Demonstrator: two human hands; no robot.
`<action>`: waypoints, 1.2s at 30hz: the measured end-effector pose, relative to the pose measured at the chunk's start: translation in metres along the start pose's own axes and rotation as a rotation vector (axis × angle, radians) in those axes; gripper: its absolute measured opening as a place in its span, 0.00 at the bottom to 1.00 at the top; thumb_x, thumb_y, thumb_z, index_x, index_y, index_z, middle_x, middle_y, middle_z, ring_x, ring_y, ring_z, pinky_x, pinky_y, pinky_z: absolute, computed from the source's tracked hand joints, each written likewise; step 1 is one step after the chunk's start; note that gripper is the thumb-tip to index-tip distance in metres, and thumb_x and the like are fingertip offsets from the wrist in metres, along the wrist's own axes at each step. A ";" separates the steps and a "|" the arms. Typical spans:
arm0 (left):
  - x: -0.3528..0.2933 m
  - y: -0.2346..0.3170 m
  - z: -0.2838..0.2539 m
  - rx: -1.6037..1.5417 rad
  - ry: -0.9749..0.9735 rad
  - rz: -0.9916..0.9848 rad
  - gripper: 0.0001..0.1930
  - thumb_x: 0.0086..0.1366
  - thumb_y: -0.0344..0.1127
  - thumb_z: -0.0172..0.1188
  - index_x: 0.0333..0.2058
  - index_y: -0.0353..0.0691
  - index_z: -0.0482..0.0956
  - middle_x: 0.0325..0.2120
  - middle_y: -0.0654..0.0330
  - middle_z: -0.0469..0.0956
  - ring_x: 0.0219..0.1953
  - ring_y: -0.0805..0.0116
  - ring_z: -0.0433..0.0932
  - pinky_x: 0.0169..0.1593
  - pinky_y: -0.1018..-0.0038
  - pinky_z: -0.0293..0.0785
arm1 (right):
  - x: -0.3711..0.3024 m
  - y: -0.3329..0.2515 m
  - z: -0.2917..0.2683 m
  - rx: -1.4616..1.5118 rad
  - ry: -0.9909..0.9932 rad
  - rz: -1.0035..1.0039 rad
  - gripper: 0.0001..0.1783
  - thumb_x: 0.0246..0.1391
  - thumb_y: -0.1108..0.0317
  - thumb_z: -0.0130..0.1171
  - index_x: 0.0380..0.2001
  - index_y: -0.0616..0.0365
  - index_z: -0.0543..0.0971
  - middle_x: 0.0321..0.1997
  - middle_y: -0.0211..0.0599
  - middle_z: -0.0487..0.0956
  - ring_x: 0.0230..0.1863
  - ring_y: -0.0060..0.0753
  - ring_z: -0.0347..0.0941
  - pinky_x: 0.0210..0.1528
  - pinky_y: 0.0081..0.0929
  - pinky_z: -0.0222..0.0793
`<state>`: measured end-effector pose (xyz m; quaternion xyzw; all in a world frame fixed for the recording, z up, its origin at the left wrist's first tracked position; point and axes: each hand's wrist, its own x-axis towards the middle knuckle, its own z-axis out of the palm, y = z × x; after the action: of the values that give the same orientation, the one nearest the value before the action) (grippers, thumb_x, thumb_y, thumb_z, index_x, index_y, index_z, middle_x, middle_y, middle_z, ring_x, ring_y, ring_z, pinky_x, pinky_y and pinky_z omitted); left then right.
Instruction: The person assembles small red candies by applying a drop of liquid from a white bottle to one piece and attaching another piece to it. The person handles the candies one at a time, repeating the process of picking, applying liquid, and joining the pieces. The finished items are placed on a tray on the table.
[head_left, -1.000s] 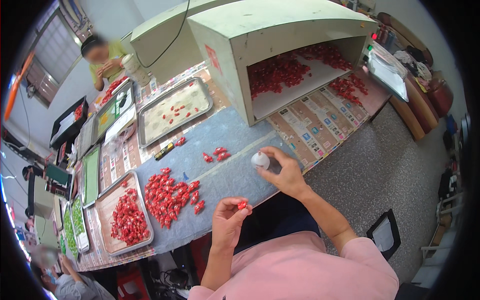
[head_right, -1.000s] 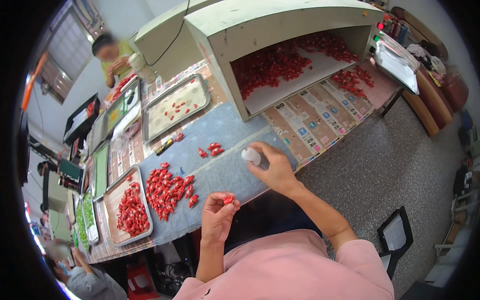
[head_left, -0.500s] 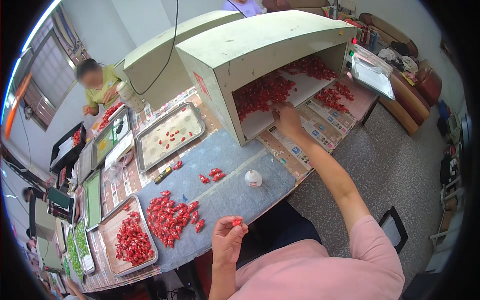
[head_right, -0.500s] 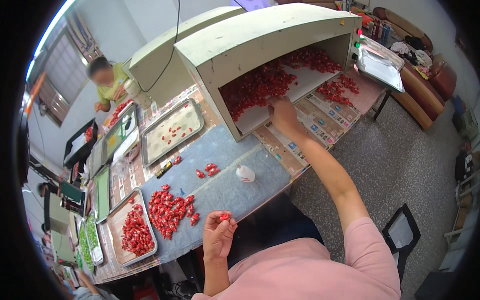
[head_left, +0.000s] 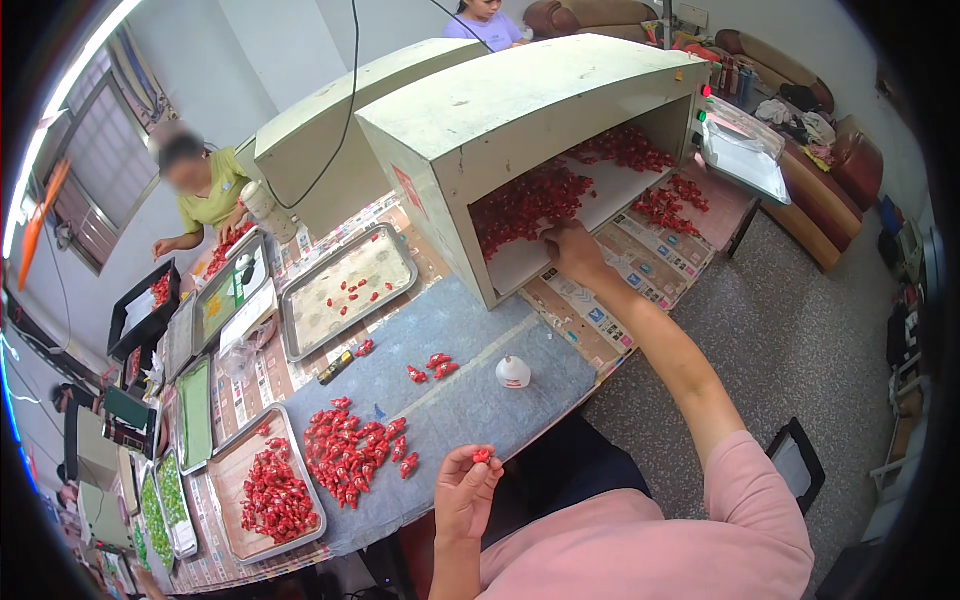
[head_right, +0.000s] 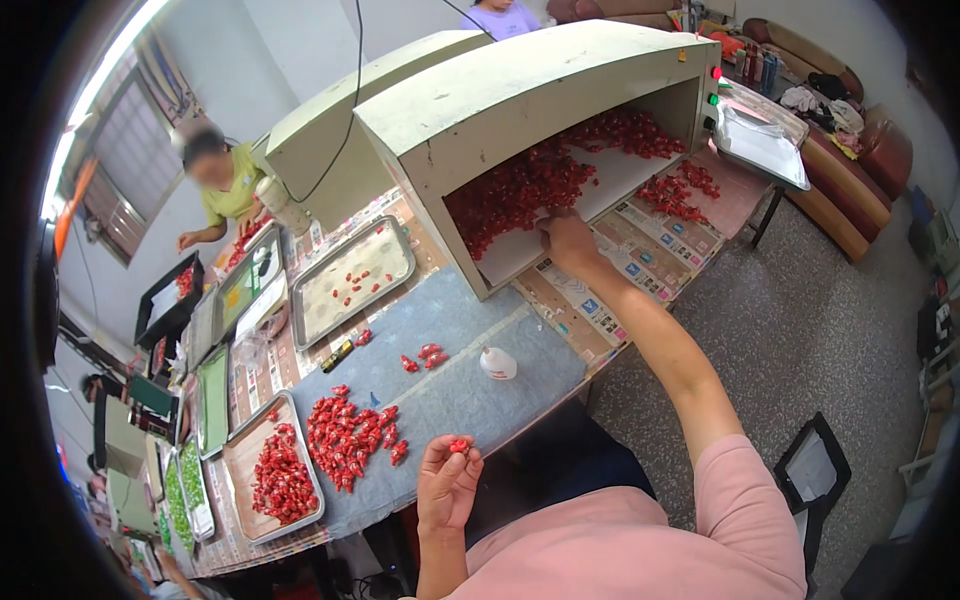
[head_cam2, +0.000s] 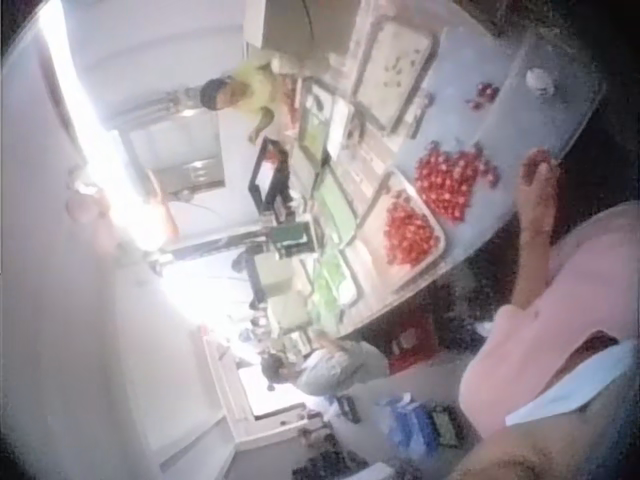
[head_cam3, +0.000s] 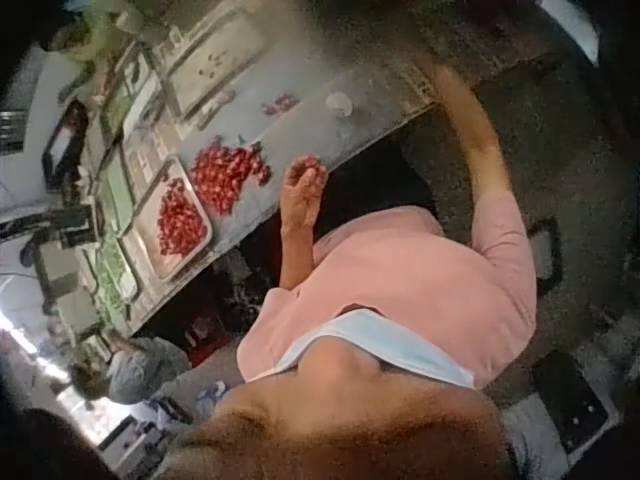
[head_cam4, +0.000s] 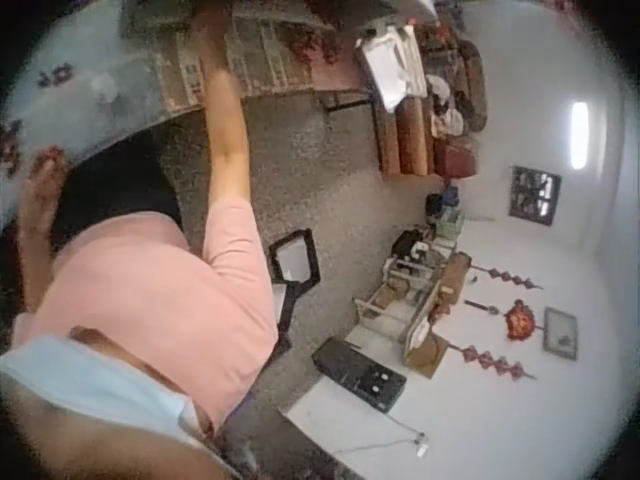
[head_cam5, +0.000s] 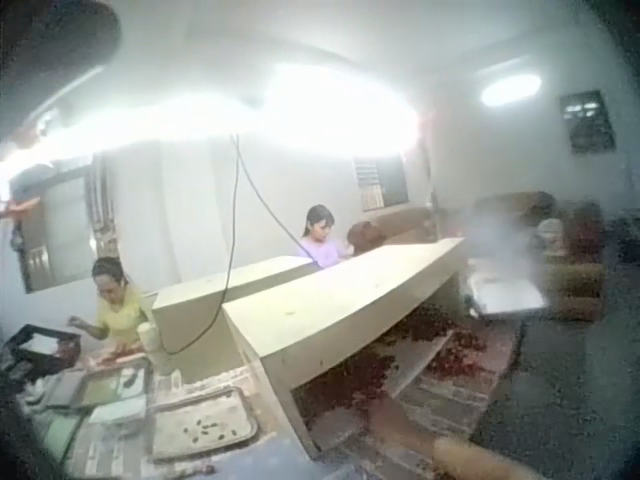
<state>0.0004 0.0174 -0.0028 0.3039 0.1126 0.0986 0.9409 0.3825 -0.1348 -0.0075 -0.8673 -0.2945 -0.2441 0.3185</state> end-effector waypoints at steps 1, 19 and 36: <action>0.000 -0.002 0.000 -0.007 -0.004 -0.007 0.12 0.60 0.20 0.58 0.43 0.37 0.75 0.42 0.52 0.78 0.41 0.65 0.79 0.47 0.70 0.79 | -0.003 -0.002 -0.002 -0.005 -0.022 -0.009 0.10 0.44 0.72 0.55 0.33 0.61 0.80 0.38 0.53 0.78 0.42 0.57 0.74 0.45 0.45 0.71; 0.001 -0.003 0.003 -0.114 -0.070 -0.064 0.09 0.63 0.23 0.57 0.42 0.37 0.75 0.44 0.53 0.76 0.44 0.66 0.78 0.51 0.71 0.77 | -0.103 -0.107 -0.096 0.971 -0.386 0.560 0.08 0.50 0.75 0.61 0.35 0.65 0.81 0.35 0.33 0.81 0.39 0.24 0.76 0.43 0.22 0.72; -0.006 -0.009 0.015 0.148 -0.077 -0.049 0.11 0.54 0.17 0.64 0.36 0.36 0.78 0.39 0.54 0.77 0.43 0.66 0.77 0.50 0.72 0.75 | -0.192 -0.184 -0.113 1.311 -0.537 0.474 0.08 0.48 0.84 0.62 0.35 0.66 0.81 0.40 0.39 0.76 0.43 0.27 0.75 0.46 0.21 0.73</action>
<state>0.0000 0.0004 0.0043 0.3735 0.0907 0.0551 0.9215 0.0977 -0.1671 0.0269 -0.5697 -0.2523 0.2771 0.7315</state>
